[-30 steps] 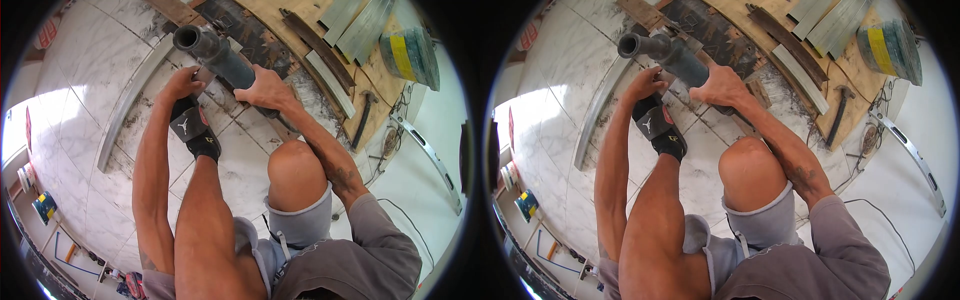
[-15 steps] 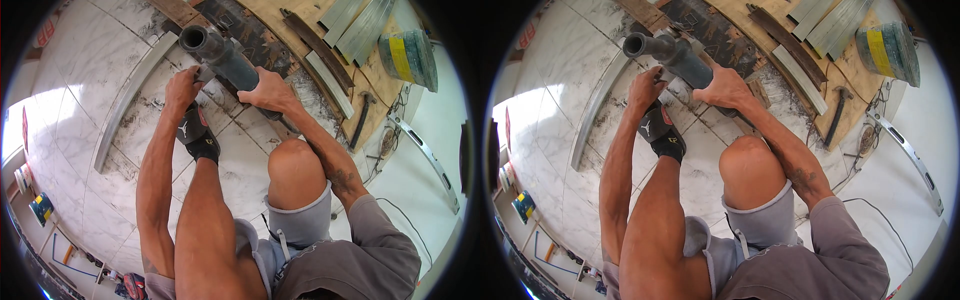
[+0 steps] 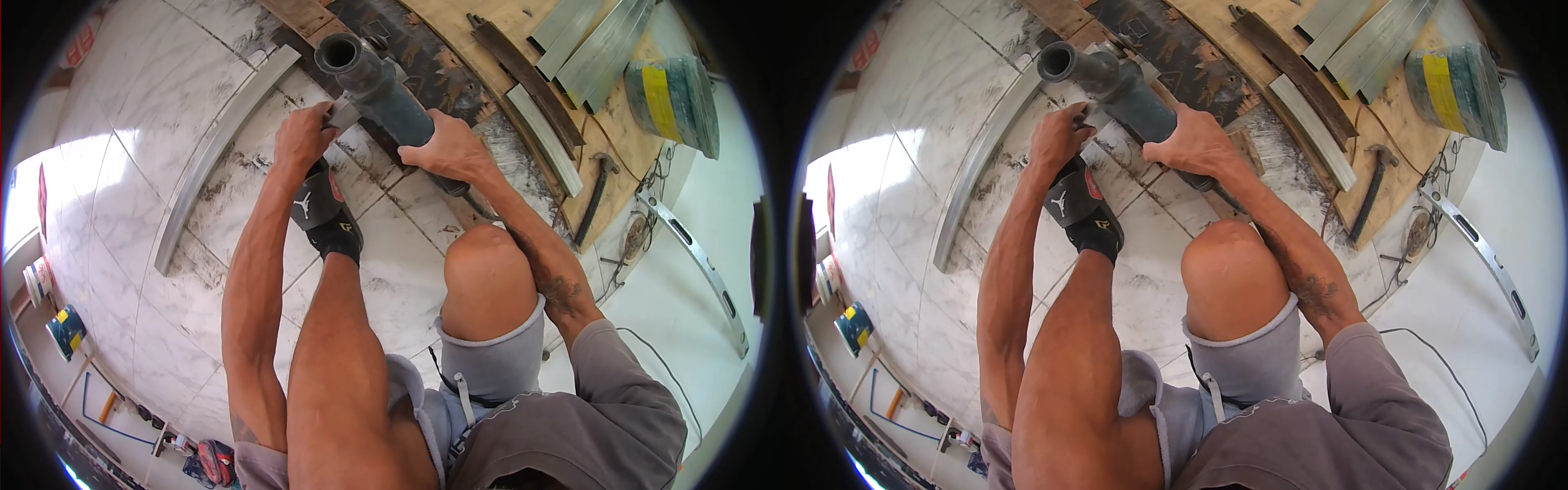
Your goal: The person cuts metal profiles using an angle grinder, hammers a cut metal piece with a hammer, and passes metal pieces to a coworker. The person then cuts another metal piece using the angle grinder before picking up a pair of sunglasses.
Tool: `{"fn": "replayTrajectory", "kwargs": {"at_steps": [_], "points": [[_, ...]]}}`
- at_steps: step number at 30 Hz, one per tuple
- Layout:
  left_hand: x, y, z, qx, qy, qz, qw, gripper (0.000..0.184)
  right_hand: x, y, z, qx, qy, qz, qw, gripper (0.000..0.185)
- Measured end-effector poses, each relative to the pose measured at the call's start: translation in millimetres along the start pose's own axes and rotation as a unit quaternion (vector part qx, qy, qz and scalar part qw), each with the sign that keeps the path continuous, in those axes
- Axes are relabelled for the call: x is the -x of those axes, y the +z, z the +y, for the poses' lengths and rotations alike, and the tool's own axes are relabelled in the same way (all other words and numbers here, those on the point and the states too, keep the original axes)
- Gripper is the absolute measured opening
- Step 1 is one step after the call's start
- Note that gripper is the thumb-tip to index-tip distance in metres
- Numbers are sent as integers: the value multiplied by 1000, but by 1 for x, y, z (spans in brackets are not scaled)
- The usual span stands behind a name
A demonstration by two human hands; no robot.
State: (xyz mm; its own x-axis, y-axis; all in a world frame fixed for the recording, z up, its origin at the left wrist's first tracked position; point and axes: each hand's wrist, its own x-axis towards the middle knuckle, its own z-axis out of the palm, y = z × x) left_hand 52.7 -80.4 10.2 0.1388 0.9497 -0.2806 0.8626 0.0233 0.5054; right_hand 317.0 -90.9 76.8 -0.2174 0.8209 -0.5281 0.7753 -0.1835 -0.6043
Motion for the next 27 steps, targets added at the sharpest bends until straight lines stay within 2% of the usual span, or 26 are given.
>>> {"fn": "replayTrajectory", "kwargs": {"at_steps": [27], "points": [[0, -2, 3, -1, -9, -11, 1000, 51, -5, 2, 8, 20, -7, -2, 1000, 75]]}}
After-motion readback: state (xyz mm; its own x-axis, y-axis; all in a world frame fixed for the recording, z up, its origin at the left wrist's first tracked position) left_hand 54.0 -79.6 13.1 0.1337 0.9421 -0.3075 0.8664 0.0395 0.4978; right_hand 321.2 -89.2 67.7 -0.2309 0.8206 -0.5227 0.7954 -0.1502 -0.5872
